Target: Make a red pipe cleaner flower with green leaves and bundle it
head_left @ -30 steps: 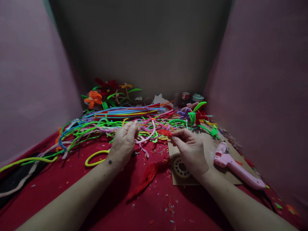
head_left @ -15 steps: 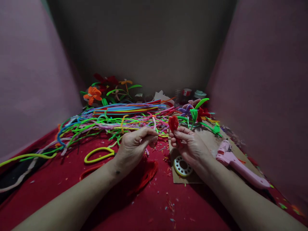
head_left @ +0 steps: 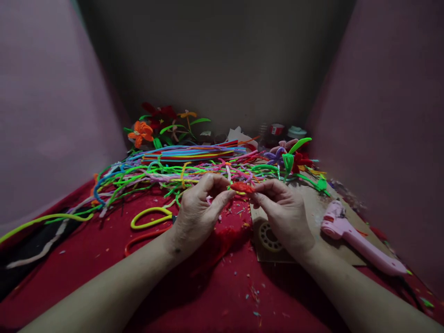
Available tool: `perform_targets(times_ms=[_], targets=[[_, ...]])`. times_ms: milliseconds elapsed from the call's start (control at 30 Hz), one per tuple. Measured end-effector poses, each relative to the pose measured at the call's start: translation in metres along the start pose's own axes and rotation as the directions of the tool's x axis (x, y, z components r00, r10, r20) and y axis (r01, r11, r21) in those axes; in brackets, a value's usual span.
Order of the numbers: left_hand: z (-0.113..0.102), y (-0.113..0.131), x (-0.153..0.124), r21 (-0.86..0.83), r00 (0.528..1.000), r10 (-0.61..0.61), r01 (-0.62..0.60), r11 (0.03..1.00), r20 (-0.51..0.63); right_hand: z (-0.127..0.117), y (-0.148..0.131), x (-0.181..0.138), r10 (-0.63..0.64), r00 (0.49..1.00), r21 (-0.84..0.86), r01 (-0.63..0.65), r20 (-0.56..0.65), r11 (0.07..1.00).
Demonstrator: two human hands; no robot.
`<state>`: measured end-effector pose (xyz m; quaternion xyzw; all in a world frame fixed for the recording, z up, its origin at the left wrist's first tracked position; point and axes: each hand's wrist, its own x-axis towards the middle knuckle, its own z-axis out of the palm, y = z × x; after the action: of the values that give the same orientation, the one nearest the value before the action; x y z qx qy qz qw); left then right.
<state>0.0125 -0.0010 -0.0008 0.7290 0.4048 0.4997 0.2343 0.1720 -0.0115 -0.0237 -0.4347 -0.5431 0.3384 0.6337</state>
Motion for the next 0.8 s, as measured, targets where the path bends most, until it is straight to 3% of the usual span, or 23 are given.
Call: perform_targets(times_ms=[167, 267, 400, 800], targets=[[-0.0025, 0.0048, 0.0044, -0.225, 0.979, -0.195, 0.205, 0.953, 0.067, -0.0003, 0.0052, -0.0048, -0.344, 0.939, -0.278, 0.327, -0.011, 0.903], [-0.0031, 0.0042, 0.0073, -0.370, 0.946, -0.277, 0.322, 0.872, 0.169, -0.0013, 0.0066, -0.0053, -0.460, 0.888, -0.332, 0.439, 0.015, 0.835], [-0.0026, 0.0001, 0.0079, -0.483, 0.926, -0.270, 0.369, 0.794, 0.264, -0.0027, 0.0076, -0.0053, -0.498, 0.866, -0.322, 0.484, 0.043, 0.814], [-0.0005, -0.0039, 0.0066, -0.472, 0.962, -0.206, 0.269, 0.840, 0.181, -0.0026, 0.0090, -0.0045, -0.500, 0.863, -0.317, 0.494, 0.069, 0.810]])
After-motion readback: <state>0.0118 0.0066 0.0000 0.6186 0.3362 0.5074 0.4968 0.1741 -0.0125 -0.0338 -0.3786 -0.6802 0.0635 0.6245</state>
